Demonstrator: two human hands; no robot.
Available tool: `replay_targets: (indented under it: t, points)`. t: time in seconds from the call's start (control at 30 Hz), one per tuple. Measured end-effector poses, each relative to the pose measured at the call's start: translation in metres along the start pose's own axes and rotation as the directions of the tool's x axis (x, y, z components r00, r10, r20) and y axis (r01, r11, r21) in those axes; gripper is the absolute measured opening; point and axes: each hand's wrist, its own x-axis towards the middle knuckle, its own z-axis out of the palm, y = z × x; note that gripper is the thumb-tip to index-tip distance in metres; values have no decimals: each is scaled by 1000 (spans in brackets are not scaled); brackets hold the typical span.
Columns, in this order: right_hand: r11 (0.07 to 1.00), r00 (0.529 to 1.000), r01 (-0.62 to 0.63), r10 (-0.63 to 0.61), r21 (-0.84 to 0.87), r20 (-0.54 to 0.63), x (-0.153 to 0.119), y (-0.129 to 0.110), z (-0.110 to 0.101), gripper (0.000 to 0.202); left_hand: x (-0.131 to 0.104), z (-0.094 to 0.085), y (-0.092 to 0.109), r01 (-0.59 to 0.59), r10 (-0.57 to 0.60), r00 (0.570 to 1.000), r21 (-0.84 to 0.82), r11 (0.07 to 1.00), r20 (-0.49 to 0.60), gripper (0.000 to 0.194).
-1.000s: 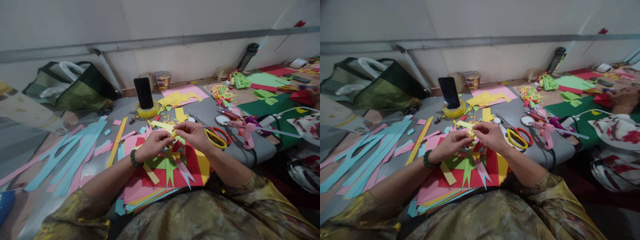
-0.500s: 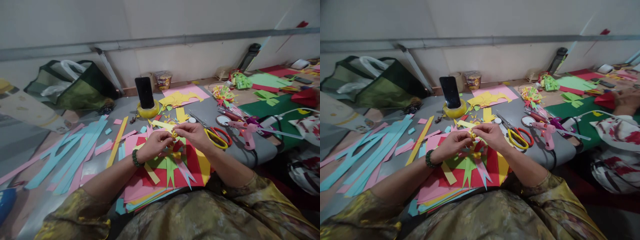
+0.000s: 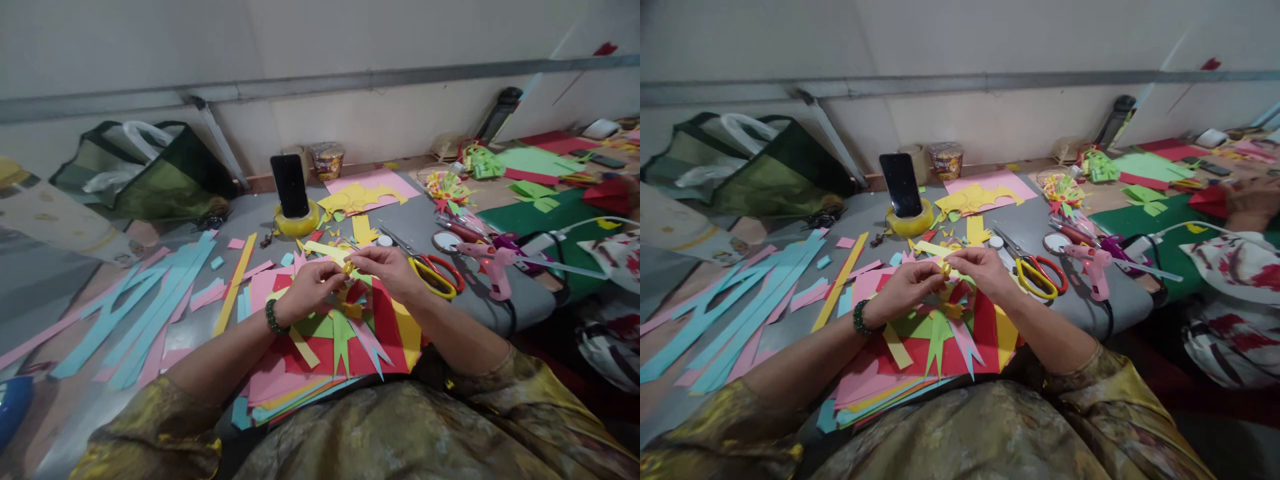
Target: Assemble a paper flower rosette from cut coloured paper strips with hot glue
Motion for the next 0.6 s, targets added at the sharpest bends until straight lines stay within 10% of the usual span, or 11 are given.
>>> replay_targets:
  t: [0.6]
  points:
    - [998,999,38,-37,-55,12,1,7,1,40,1,1,-5,-17,16,1000,-82,996,-15,23]
